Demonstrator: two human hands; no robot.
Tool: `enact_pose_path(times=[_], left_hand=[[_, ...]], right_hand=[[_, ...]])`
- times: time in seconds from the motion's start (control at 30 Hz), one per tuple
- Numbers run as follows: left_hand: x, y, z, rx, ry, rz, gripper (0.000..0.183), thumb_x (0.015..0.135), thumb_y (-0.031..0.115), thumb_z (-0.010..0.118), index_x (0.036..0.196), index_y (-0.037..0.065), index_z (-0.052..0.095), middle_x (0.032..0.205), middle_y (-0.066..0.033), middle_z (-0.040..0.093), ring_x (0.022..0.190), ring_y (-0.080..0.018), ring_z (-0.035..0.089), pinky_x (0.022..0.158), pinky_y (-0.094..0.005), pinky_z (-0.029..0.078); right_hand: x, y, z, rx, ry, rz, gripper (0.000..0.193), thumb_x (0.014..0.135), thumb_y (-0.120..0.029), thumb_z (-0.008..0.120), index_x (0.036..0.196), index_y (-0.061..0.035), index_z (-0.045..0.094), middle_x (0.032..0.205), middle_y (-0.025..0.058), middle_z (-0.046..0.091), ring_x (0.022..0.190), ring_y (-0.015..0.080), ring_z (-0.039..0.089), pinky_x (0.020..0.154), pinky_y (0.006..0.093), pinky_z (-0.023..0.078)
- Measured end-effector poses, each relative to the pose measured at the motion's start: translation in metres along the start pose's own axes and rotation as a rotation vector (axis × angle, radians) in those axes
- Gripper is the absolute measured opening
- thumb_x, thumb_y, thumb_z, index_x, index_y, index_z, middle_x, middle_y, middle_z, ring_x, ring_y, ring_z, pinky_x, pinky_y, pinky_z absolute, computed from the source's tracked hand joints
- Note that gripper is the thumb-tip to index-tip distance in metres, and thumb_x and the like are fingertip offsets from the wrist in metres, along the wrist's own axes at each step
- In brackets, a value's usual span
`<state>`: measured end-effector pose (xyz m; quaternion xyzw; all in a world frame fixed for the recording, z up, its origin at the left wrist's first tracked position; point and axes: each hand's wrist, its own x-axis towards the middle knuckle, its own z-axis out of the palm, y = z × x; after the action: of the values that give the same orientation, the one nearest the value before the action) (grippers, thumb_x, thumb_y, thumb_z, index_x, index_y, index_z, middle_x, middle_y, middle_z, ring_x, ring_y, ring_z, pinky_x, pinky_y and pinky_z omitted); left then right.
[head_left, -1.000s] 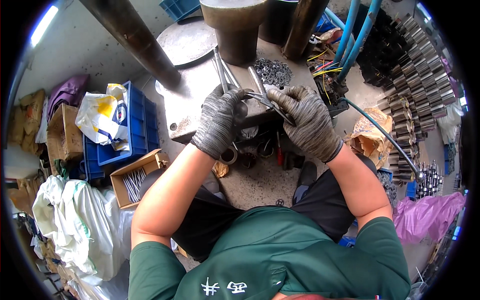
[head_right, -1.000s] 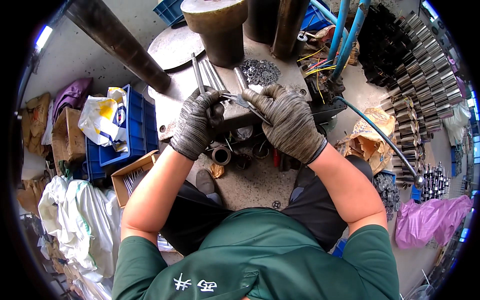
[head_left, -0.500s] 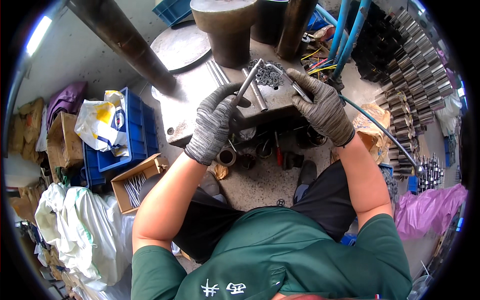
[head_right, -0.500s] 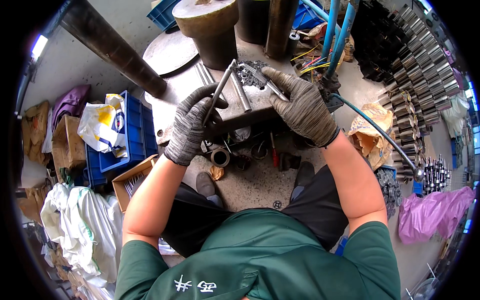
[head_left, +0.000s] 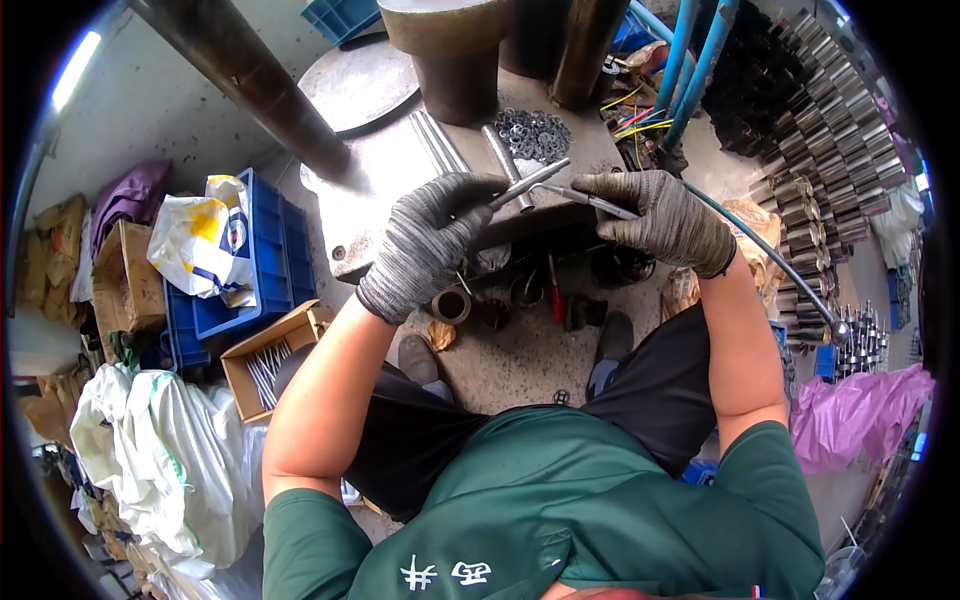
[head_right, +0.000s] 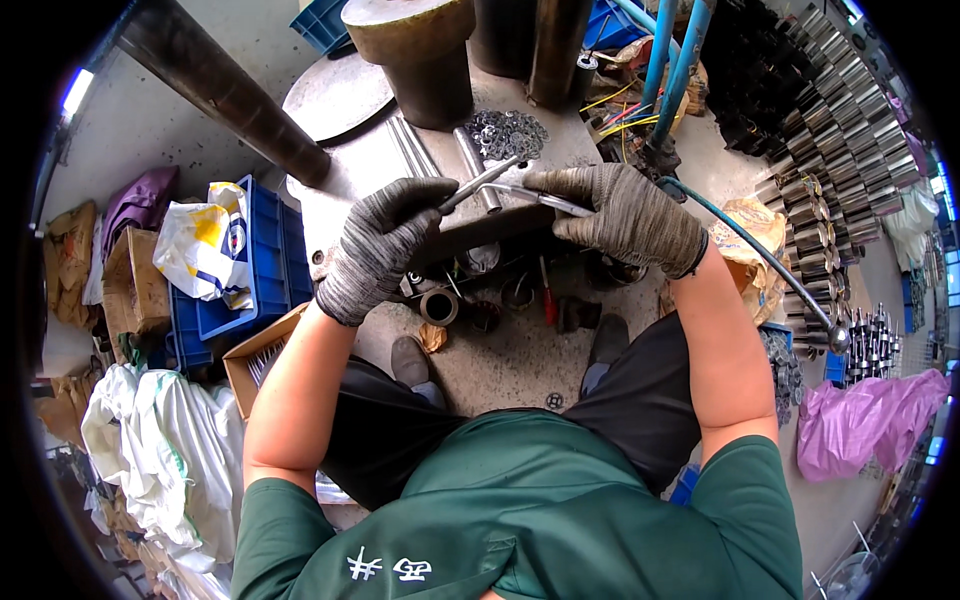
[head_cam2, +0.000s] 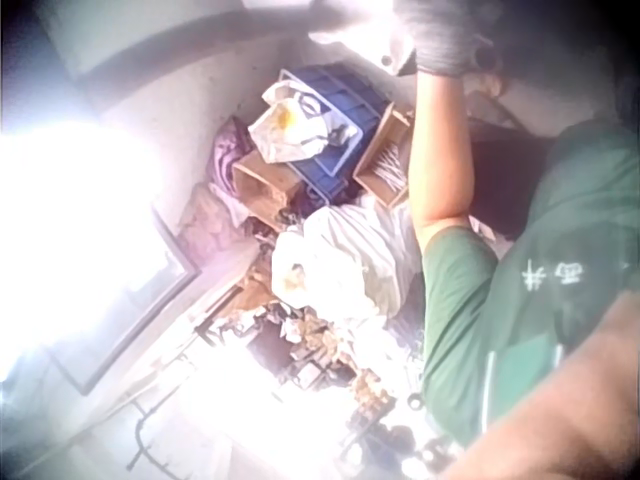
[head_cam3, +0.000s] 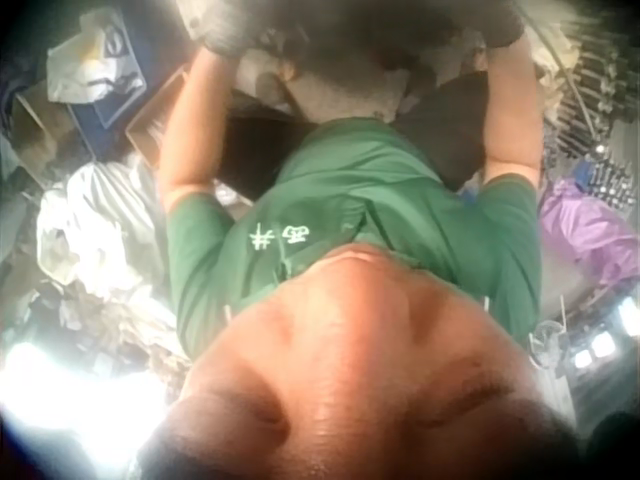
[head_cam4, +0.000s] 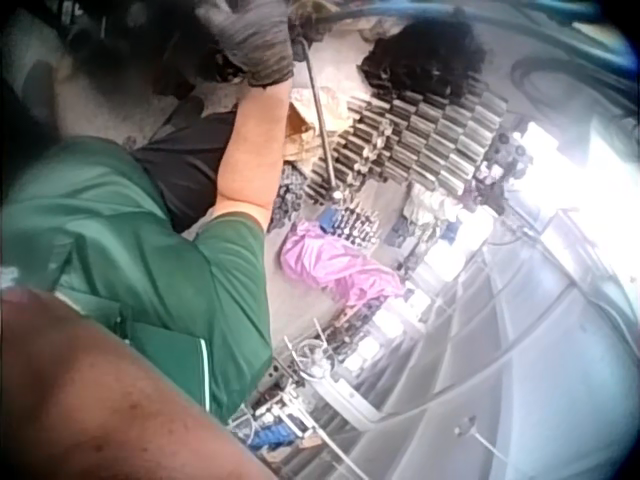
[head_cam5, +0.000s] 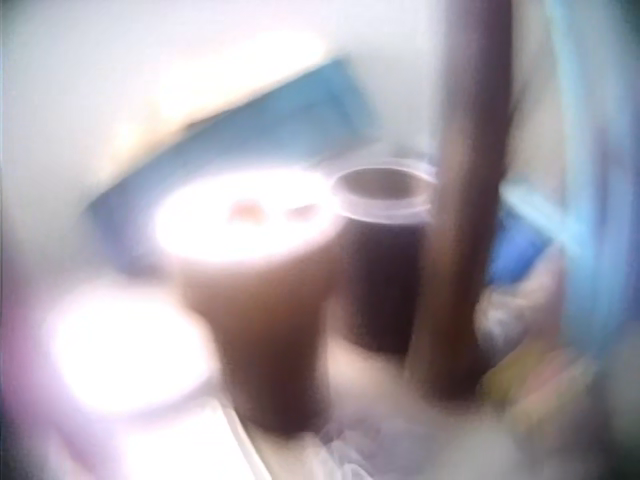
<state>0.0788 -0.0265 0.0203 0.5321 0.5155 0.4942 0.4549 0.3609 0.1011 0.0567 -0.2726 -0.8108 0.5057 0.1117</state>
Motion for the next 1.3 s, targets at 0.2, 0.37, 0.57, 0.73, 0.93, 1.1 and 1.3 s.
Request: enact_pose_path(times=[0.2,0.37,0.57,0.73,0.93,1.1,1.3], left_hand=[[-0.002,0.011,0.004,-0.110,-0.110,-0.195,0.034,0.104,0.020,0.061,0.132,0.002,0.066,0.094,-0.0022,0.070,0.078,-0.0054,0.063,0.070,-0.0209,0.053],[-0.001,0.003,0.008,-0.167,-0.108,-0.300,0.035,0.106,0.027,0.060,0.129,0.002,0.067,0.083,-0.0003,0.067,0.067,-0.0051,0.059,0.061,-0.0205,0.050],[-0.002,0.003,0.009,-0.276,-0.115,-0.365,0.040,0.106,0.034,0.060,0.129,0.002,0.066,0.079,-0.0026,0.066,0.054,-0.0065,0.056,0.049,-0.0200,0.044],[-0.004,0.000,0.007,-0.537,-0.172,-0.385,0.051,0.105,0.041,0.058,0.133,-0.001,0.061,0.077,-0.0048,0.067,0.049,-0.0084,0.056,0.042,-0.0184,0.041],[-0.006,0.005,-0.002,-0.697,-0.237,-0.384,0.064,0.102,0.046,0.062,0.140,-0.006,0.054,0.076,-0.0074,0.068,0.045,-0.0125,0.057,0.038,-0.0205,0.042],[-0.001,-0.017,-0.037,-0.699,-0.101,-0.305,0.056,0.101,0.032,0.060,0.140,-0.007,0.052,0.073,-0.0089,0.066,0.047,-0.0161,0.061,0.040,-0.0244,0.049],[0.002,-0.029,-0.073,-0.746,0.028,-0.226,0.049,0.098,0.029,0.060,0.129,-0.010,0.056,0.070,-0.0091,0.067,0.046,-0.0147,0.060,0.040,-0.0221,0.047]], right_hand=[[0.000,0.003,0.008,-0.152,-0.061,-0.063,0.060,0.081,-0.013,0.078,0.139,-0.0066,0.063,0.120,0.0173,0.072,0.114,0.0294,0.069,0.099,0.0393,0.053],[0.004,-0.003,0.012,-0.375,-0.066,-0.282,0.057,0.080,-0.011,0.077,0.135,-0.0040,0.065,0.113,0.0158,0.074,0.101,0.0249,0.071,0.093,0.0359,0.054],[0.005,0.002,0.012,-0.356,-0.028,-0.396,0.060,0.080,-0.012,0.078,0.138,-0.0057,0.064,0.114,0.0167,0.072,0.104,0.0310,0.069,0.095,0.0382,0.053],[0.005,0.006,0.017,-0.139,-0.107,-0.207,0.062,0.084,-0.012,0.080,0.142,-0.0048,0.060,0.118,0.0106,0.071,0.104,0.0207,0.067,0.094,0.0348,0.053],[-0.001,-0.012,0.025,0.546,-0.338,0.212,0.065,0.093,-0.018,0.077,0.150,-0.0035,0.050,0.108,0.0081,0.069,0.095,0.0153,0.068,0.082,0.0330,0.058],[0.001,-0.012,0.025,0.576,-0.135,0.126,0.062,0.093,-0.017,0.076,0.147,-0.0009,0.051,0.106,0.0078,0.070,0.093,0.0160,0.069,0.084,0.0310,0.057],[-0.001,-0.012,0.022,0.562,0.071,0.146,0.047,0.093,-0.021,0.073,0.132,0.0016,0.059,0.106,0.0069,0.068,0.094,0.0165,0.070,0.082,0.0296,0.059]])
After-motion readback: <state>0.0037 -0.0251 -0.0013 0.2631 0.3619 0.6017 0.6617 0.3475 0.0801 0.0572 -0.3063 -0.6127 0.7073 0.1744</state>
